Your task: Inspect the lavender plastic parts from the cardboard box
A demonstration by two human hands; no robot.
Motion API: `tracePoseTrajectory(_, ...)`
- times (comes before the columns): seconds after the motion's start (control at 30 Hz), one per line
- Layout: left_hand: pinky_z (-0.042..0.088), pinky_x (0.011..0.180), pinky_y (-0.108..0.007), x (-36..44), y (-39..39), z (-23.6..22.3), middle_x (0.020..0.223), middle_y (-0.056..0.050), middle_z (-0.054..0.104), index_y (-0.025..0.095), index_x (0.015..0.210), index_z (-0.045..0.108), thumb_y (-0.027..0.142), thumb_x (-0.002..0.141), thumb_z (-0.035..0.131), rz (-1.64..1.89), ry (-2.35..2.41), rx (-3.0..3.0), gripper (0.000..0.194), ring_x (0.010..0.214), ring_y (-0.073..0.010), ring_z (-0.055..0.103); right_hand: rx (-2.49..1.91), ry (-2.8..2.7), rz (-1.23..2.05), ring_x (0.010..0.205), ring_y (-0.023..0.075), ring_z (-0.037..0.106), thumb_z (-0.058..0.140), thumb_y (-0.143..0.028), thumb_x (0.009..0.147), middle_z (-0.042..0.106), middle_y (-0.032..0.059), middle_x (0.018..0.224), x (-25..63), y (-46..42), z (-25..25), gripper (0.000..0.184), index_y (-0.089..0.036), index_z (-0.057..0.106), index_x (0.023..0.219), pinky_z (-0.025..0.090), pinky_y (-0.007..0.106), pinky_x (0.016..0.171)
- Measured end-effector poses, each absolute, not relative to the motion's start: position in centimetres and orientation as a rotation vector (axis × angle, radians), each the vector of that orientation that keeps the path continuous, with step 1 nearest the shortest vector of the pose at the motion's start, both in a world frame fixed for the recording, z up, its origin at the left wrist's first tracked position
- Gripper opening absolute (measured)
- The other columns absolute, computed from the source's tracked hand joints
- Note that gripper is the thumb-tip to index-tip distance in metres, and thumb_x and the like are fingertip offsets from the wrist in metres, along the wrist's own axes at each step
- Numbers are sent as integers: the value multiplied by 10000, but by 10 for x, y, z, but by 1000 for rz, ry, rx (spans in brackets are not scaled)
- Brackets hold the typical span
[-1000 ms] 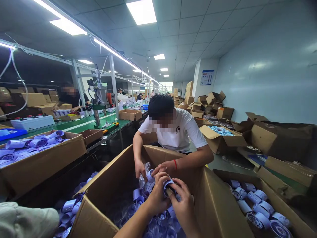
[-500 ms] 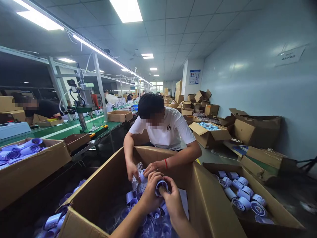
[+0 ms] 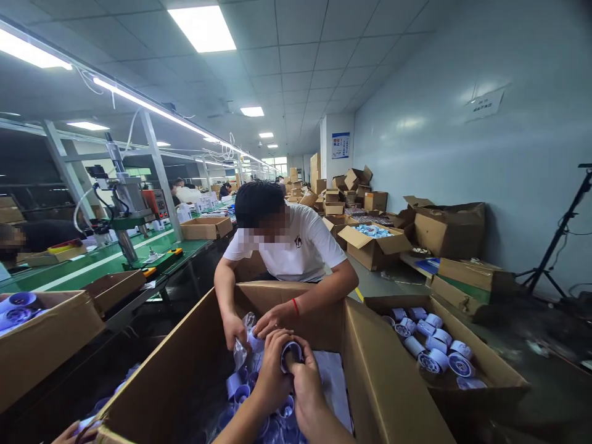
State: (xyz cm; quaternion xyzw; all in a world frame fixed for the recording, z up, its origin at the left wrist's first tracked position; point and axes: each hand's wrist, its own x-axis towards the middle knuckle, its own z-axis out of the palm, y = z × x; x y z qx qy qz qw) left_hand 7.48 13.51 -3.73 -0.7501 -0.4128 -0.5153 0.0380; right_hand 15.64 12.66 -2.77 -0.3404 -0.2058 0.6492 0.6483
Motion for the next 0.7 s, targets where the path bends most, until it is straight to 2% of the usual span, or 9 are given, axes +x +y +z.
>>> tracePoseTrajectory(0.13, 525, 860, -447, 71, 139, -42, 1050, -98, 642, 200, 1052, 548, 107, 690, 528, -1628, -1239, -2234, 374, 1013, -247, 600, -733, -500, 1504, 826, 224, 651, 697, -215, 425, 730, 4, 807, 153, 131, -28, 367, -222, 691, 792, 490, 340, 820)
tracePoseTrajectory(0.27, 540, 838, -438, 66, 142, -44, 1049, -102, 641, 188, 1078, 538, 111, 658, 542, -1679, -1285, -2270, 428, 1008, -253, 615, -751, -691, 1462, 892, 242, 650, 737, -271, 477, 740, 42, 889, 162, 132, -24, 379, -197, 712, 848, 478, 367, 870)
tracePoseTrajectory(0.4, 542, 839, -438, 66, 141, -41, 1070, -111, 639, 186, 1064, 549, 135, 636, 577, -1683, -1326, -2317, 431, 1020, -263, 615, -846, -811, 1395, 876, 256, 647, 720, -322, 499, 738, 61, 873, 168, 134, -21, 372, -180, 710, 842, 470, 394, 874)
tracePoseTrajectory(0.53, 540, 835, -441, 67, 140, -38, 1002, -99, 649, 194, 1009, 575, 127, 647, 553, -1640, -1297, -2312, 369, 975, -251, 621, -865, -933, 1286, 871, 234, 637, 679, -297, 545, 721, 39, 849, 167, 134, -23, 279, -191, 678, 804, 468, 361, 862)
tracePoseTrajectory(0.7, 538, 831, -435, 68, 140, -37, 982, -94, 655, 200, 982, 576, 126, 686, 529, -1648, -1244, -2231, 310, 954, -241, 619, -916, -824, 1310, 818, 210, 642, 699, -356, 565, 705, 19, 826, 157, 135, -35, 358, -222, 627, 889, 501, 319, 768)
